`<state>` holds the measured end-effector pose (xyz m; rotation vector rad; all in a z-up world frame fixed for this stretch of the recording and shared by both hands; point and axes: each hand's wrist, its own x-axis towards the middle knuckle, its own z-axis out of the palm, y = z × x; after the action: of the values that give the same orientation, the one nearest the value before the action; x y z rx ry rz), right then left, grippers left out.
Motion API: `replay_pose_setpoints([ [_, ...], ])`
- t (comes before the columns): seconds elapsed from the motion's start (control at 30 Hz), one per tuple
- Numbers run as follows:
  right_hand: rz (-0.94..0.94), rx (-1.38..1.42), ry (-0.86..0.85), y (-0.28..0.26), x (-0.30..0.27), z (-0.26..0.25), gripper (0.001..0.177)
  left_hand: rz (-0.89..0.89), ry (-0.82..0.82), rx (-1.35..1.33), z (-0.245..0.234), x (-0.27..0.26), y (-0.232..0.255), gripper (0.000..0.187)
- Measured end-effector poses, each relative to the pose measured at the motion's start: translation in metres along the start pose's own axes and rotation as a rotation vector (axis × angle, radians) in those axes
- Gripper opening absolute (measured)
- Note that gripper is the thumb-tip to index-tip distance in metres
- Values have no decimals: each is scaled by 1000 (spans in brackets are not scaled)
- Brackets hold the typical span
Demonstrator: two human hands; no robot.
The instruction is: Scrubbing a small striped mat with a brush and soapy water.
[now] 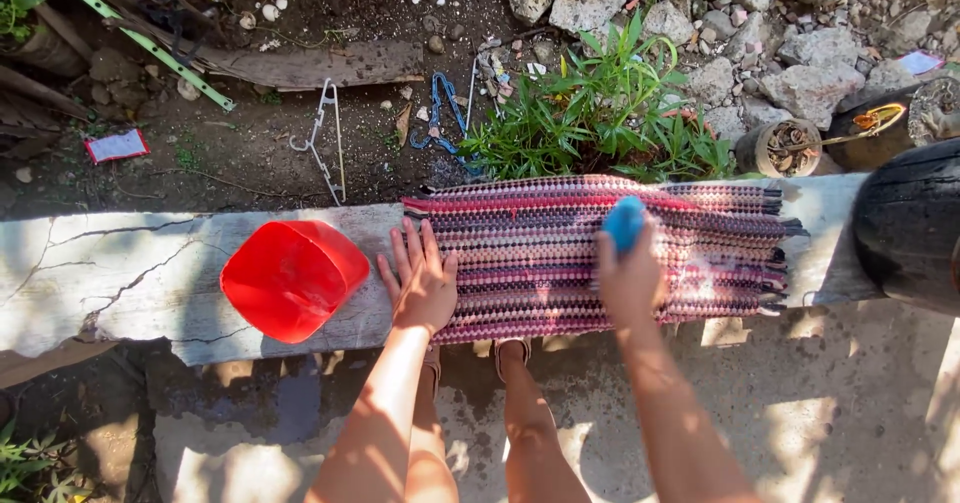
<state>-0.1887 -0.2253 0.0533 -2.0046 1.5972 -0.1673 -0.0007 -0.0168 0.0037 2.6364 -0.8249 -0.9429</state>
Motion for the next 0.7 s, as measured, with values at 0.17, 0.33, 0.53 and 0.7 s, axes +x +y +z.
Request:
replay_pose_setpoints([
  [0.17, -473, -11, -69, -96, -69, 86, 60, -6, -13, 30, 7, 0, -8, 74],
  [0.33, -454, -72, -264, -57, -30, 43, 57, -24, -97, 13, -10, 4, 0, 74],
  [0.53, -120, -331, -54, 41, 24, -30, 66, -42, -130, 6, -11, -6, -7, 74],
  [0.7, -20, -87, -114, -48, -28, 23, 59, -32, -148, 23, -12, 3, -1, 77],
])
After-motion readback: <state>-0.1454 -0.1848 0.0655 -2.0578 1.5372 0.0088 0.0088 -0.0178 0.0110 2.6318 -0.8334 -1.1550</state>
